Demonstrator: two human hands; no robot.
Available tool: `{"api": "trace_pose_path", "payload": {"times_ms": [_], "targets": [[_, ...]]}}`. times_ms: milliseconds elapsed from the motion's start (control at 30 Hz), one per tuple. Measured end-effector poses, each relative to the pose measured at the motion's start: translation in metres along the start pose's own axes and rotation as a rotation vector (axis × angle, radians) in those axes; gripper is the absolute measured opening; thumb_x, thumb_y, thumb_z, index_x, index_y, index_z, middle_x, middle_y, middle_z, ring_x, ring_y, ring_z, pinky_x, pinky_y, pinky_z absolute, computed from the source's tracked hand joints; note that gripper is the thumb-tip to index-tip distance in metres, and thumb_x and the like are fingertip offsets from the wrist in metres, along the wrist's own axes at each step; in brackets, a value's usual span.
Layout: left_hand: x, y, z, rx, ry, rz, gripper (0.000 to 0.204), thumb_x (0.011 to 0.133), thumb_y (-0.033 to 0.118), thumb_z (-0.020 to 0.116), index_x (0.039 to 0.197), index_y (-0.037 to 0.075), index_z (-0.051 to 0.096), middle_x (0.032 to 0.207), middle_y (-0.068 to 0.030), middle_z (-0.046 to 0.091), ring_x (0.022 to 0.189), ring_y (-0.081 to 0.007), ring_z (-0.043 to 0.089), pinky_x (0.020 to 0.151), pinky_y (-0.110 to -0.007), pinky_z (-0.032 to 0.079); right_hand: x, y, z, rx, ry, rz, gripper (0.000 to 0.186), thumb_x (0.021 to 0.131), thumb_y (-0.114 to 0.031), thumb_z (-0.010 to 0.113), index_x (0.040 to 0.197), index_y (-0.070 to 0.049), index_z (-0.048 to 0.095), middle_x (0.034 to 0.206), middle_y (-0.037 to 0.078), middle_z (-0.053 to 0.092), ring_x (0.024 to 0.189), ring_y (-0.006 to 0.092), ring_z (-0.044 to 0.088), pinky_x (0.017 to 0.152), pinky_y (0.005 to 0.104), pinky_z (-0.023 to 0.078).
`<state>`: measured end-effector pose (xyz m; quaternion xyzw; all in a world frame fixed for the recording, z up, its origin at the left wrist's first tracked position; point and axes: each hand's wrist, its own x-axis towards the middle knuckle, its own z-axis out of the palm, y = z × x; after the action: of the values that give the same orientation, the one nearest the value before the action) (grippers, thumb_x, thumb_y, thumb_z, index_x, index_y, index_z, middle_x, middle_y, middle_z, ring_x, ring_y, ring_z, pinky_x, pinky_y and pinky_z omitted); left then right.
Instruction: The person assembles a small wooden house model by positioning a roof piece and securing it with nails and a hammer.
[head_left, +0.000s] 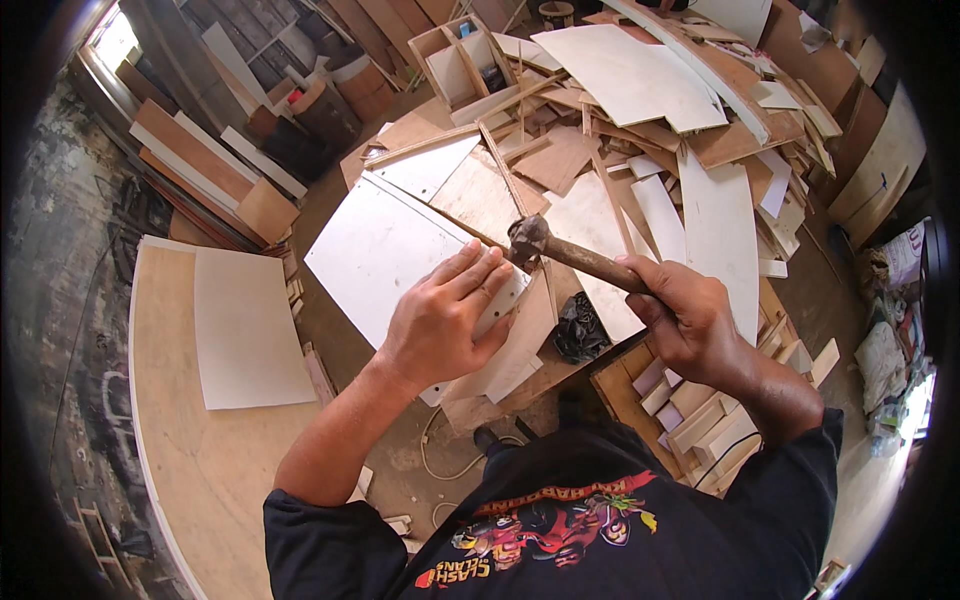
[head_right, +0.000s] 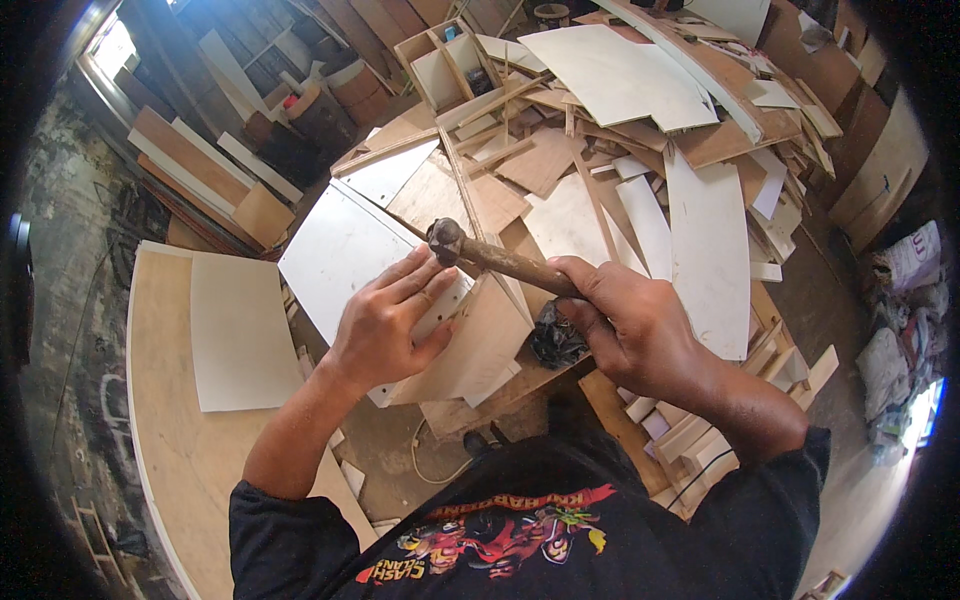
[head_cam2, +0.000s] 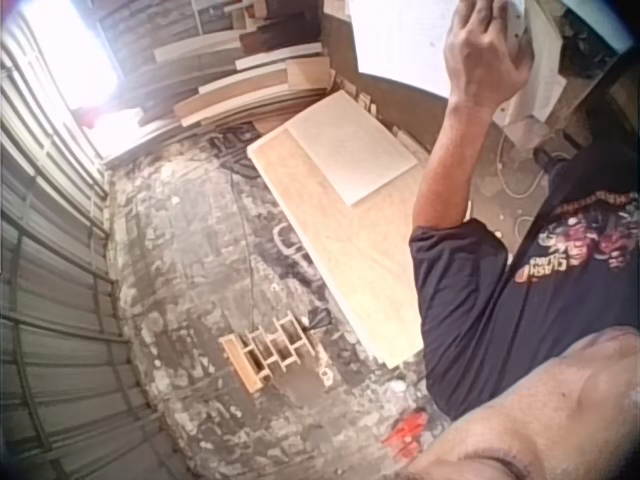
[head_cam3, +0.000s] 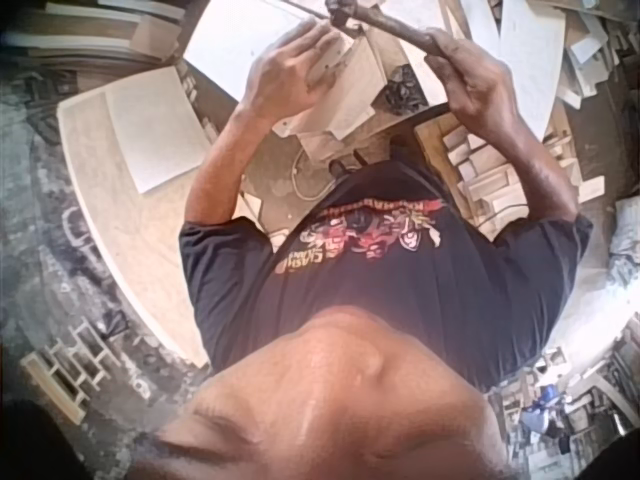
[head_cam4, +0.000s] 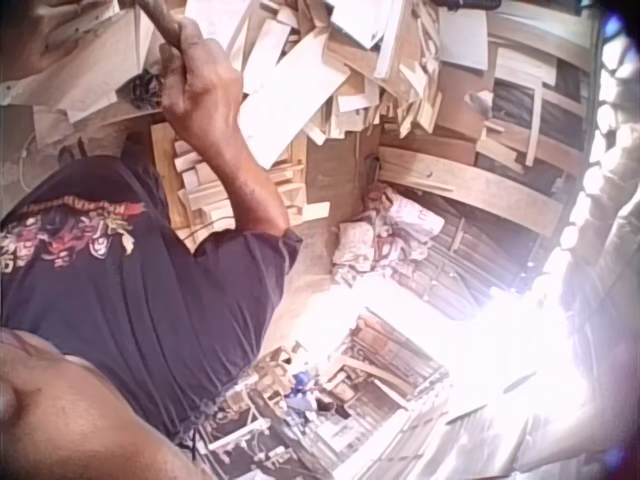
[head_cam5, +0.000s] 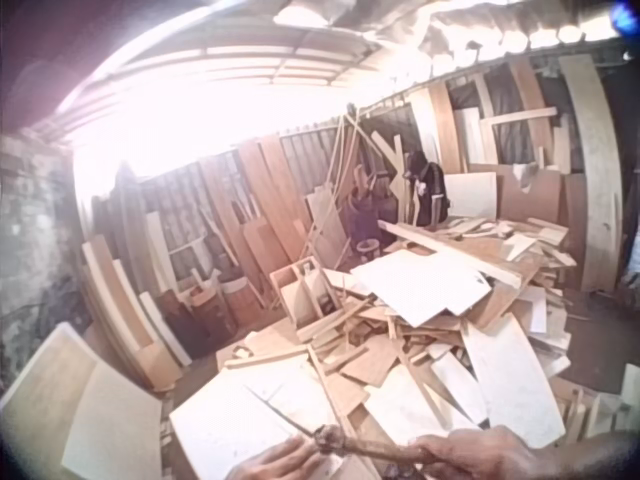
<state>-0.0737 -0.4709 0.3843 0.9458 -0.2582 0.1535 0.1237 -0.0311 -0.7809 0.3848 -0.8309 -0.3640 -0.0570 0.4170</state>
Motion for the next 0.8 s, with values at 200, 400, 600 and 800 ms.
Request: {"api": "trace_pose_path", "payload": {"times_ms": [200,400,600,800], "targets": [[-0.0046,-0.0054,0.0023,0.037,-0.039,0.011,0.049,0.086,0.023,0.076,0.129,-0.001,0.071,0.138,-0.0172,0.068,0.135,-0.0356,0.06,0.114,-0.041,0.05,0.0009,0.0016,0.0017,-0.058,-0.026,-0.061,0.041,0.094,-0.011,0.074,0.133,-0.005,0.064,0.085,0.015,0.066,0.075,0.035,0.068,0.064,0.0444,0.054],[-0.0046,-0.0058,0.0035,0.043,-0.03,0.007,0.05,0.085,0.023,0.076,0.129,-0.001,0.071,0.138,-0.0178,0.068,0.135,-0.0356,0.061,0.113,-0.041,0.051,0.0009,0.0024,0.0033,-0.151,-0.075,-0.061,0.04,0.094,-0.011,0.074,0.132,-0.005,0.065,0.085,0.015,0.066,0.075,0.0358,0.068,0.064,0.0449,0.054],[-0.0001,-0.0021,0.0001,0.004,-0.005,0.011,0.048,0.082,0.018,0.08,0.124,-0.005,0.072,0.132,-0.0238,0.07,0.134,-0.0381,0.061,0.112,-0.043,0.052,-0.0023,0.0065,0.0093,-0.163,-0.065,-0.046,0.041,0.092,-0.009,0.075,0.132,-0.004,0.065,0.084,0.015,0.065,0.073,0.0345,0.067,0.062,0.0448,0.054],[-0.0003,-0.0026,0.0017,0.013,-0.012,0.019,0.048,0.081,0.018,0.08,0.123,-0.005,0.073,0.133,-0.0239,0.069,0.134,-0.0383,0.061,0.112,-0.043,0.052,-0.0058,0.0093,0.0096,-0.136,0.006,-0.114,0.043,0.091,-0.01,0.076,0.132,-0.004,0.065,0.083,0.014,0.065,0.071,0.0342,0.067,0.061,0.0439,0.054]]}}
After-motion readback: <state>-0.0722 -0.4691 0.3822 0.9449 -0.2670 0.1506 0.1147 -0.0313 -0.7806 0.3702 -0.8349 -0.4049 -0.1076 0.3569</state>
